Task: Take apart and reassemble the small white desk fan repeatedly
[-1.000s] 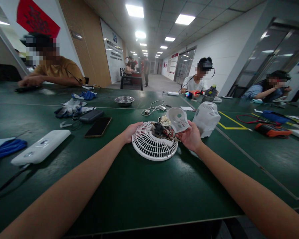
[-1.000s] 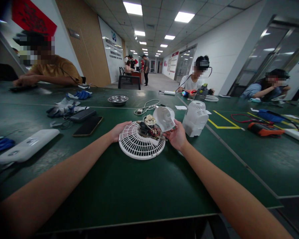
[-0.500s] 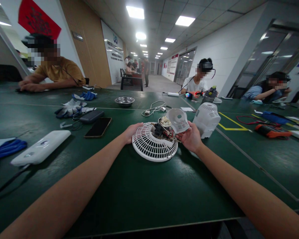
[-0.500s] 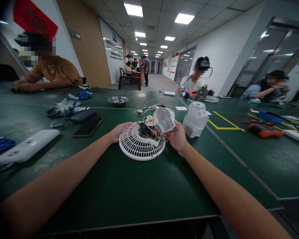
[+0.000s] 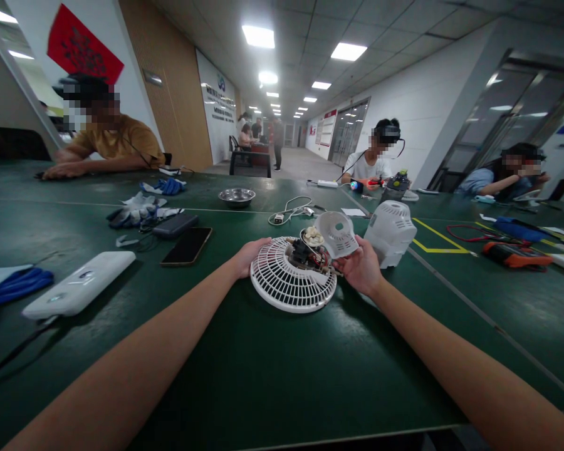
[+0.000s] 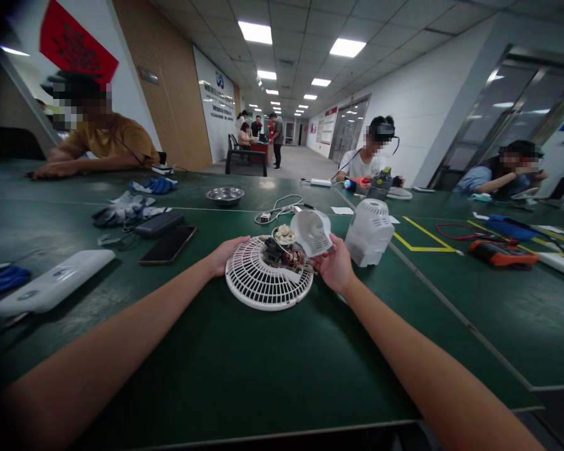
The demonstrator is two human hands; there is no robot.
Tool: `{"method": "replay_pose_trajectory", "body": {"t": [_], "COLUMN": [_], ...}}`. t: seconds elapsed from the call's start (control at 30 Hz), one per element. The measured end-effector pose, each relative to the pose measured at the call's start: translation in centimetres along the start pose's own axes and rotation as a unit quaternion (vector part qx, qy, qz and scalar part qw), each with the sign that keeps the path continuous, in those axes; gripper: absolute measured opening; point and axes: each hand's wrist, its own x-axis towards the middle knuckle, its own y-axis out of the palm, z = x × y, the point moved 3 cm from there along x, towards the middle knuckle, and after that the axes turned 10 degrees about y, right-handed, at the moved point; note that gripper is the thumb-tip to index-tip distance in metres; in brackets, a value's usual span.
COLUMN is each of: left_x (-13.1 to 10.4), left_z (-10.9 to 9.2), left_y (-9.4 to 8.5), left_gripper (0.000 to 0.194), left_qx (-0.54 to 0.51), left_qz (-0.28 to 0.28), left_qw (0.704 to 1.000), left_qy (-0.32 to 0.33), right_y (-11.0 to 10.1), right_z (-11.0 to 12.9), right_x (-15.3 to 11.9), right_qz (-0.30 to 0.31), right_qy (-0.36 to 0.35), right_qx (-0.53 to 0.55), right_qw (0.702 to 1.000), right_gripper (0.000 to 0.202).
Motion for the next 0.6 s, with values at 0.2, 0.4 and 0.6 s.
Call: {"method": "replay_pose_trajectory", "body": {"t": [0.2, 0.4, 0.6], "left_x": [0.33, -0.08, -0.48], "left_z": [0.2, 0.05, -0.13], "left_y": [-0.03, 0.32, 0.64], "left_gripper": [0.022, 0.021, 0.02], "left_qx": [-0.009, -0.007, -0.004], "left_qz": [0.002, -0.012, -0.011], "left_qw": [1.0, 1.0, 1.0], "left_qy": [-0.003, -0.001, -0.005], "right_y": [-0.01, 0.03, 0.08], "right_z": [-0.04, -0.07, -0.04], "right_x": [-0.11, -0.2, -0.24], "right_qz": [-0.004, -0.003, 0.005], "right_qy": [0.001, -0.007, -0.01], "right_qx": [0.0, 0.006, 0.002], "right_qw": [1.0, 1.0, 1.0], "right_gripper": [0.025, 0.023, 0.024]}}
